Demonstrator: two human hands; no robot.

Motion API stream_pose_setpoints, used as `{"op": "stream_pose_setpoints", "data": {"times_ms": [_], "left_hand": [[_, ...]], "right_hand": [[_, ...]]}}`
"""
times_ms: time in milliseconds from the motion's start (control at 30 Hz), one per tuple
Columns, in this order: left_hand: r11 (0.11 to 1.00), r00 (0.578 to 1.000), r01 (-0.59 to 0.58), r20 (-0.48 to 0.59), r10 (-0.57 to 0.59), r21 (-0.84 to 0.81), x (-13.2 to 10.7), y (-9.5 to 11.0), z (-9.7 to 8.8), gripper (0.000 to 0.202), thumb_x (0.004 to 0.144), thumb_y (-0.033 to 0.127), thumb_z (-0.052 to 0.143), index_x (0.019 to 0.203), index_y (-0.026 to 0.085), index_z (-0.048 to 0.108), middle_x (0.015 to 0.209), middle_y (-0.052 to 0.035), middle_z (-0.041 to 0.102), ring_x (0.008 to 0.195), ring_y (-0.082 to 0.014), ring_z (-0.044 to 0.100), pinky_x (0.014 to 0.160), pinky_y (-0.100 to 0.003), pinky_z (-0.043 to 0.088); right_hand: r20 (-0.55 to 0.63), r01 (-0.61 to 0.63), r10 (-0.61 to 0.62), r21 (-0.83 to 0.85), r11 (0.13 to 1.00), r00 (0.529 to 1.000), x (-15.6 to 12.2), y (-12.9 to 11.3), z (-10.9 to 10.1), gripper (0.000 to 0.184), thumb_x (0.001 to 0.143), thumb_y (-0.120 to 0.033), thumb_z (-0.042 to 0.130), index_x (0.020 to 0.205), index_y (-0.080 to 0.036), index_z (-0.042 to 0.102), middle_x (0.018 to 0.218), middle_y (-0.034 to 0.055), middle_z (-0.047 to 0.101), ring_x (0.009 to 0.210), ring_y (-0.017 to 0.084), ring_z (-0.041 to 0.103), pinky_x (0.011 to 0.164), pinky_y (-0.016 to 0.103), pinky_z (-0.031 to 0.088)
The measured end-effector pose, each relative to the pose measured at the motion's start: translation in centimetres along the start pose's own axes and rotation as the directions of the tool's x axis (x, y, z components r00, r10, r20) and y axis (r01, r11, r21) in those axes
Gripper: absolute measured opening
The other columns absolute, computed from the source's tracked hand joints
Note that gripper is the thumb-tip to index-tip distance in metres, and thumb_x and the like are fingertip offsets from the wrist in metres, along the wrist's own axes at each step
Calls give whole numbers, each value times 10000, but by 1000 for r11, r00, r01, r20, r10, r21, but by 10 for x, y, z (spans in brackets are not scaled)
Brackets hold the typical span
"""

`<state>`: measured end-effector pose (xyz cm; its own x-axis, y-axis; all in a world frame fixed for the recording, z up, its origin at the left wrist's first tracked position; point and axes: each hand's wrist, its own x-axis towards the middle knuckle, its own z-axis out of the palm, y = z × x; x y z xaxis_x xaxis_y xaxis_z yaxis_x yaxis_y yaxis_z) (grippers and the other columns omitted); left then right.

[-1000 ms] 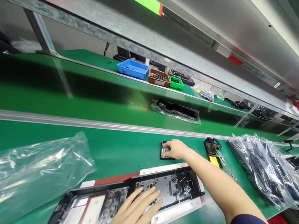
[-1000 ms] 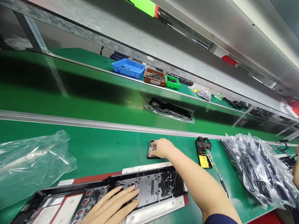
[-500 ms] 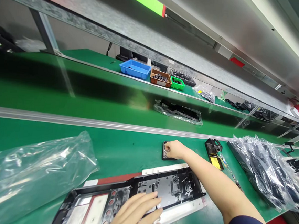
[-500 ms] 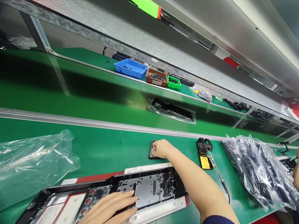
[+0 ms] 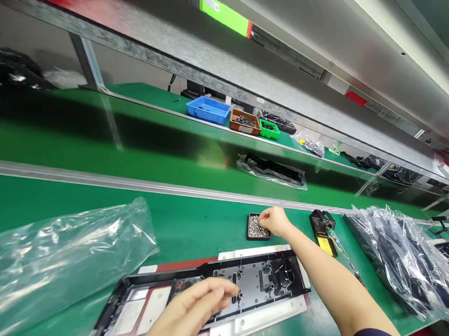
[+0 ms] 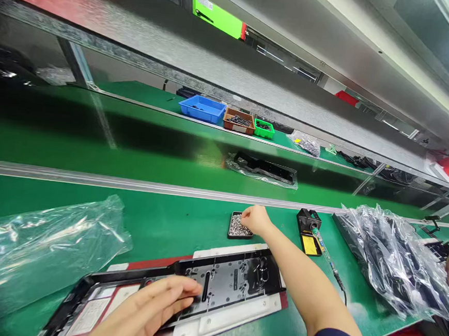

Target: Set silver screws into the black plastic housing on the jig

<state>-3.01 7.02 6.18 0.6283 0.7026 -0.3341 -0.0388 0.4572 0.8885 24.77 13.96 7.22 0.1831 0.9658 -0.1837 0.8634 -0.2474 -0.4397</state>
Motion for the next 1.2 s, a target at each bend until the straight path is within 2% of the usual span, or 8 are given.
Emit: {"op": "stream_pose_setpoints", "data": {"times_ms": [133, 300, 433, 633, 767, 1033, 1133, 1200], "left_hand": [[858, 968, 236, 30, -250, -456, 2, 12, 15, 312, 903, 314, 627, 1137, 131, 722, 1286, -140, 707, 1290, -259, 623, 1042, -282, 572], [738, 948, 311, 144, -283, -598, -3, 22, 44, 304, 902, 210, 604, 1142, 64, 721, 1267, -182, 707, 1224, -280, 666, 1016, -329, 603], [685, 929, 368, 233, -286, -628, -12, 23, 49, 277, 863, 191, 695, 1106, 66, 739, 1265, -180, 709, 1184, -285, 681, 987, -313, 615], [641, 937, 349, 275, -217, -684, -21, 10, 37, 315, 834, 207, 709, 1125, 89, 746, 1287, -154, 707, 1273, -305, 635, 1060, -325, 581], [647, 949, 312, 260, -178, -696, -24, 3, 36, 279, 854, 185, 686, 1118, 134, 759, 1258, -121, 724, 1255, -289, 647, 1073, -344, 572], [596, 950, 312, 236, -204, -740, -24, 4, 39, 85, 790, 211, 805, 840, 280, 804, 1195, 34, 755, 1142, -199, 707, 1031, -290, 566], [596, 942, 335, 261, -210, -730, -26, 3, 37, 148, 806, 215, 784, 938, 281, 802, 1195, 21, 758, 1135, -179, 707, 980, -226, 582], [620, 939, 344, 255, -231, -705, -27, 2, 37, 223, 818, 236, 763, 1040, 240, 786, 1234, -34, 744, 1199, -231, 681, 1029, -293, 583]], "right_hand": [[-59, 168, -158, 270, 948, 986, -39, -15, -8, 221, 1051, 69, 708, 881, -55, 638, 830, 4, 566, 749, 182, 622, 691, 200, 578], [-140, 465, -462, 505, 727, 876, -124, -47, 0, 387, 774, 294, 673, 870, -79, 717, 841, -28, 603, 693, 112, 579, 620, 101, 434], [-174, 554, -573, 579, 598, 801, -166, -57, 3, 232, 936, 116, 649, 999, -86, 744, 1021, 40, 633, 910, 147, 605, 812, 135, 455], [-215, 553, -545, 589, 589, 810, -178, -50, 4, 237, 1243, -275, 553, 1190, -131, 734, 1077, 81, 625, 978, 186, 632, 897, 231, 514], [-271, 559, -512, 599, 573, 815, -179, -47, 8, 208, 1249, -266, 557, 1169, -174, 725, 1015, 54, 628, 923, 176, 631, 835, 245, 509], [-233, 540, -494, 485, 688, 838, -182, -48, 6, 190, 1257, -263, 520, 1223, -198, 695, 1032, 47, 578, 870, 206, 573, 752, 321, 479], [-194, 581, -553, 394, 712, 810, -180, -54, 3, 217, 1270, -267, 443, 1288, -182, 642, 1045, 60, 555, 876, 217, 546, 738, 331, 454], [-160, 598, -582, 346, 723, 797, -178, -56, 1, 248, 1271, -270, 399, 1287, -170, 624, 1038, 66, 545, 863, 227, 526, 724, 337, 440]]}}
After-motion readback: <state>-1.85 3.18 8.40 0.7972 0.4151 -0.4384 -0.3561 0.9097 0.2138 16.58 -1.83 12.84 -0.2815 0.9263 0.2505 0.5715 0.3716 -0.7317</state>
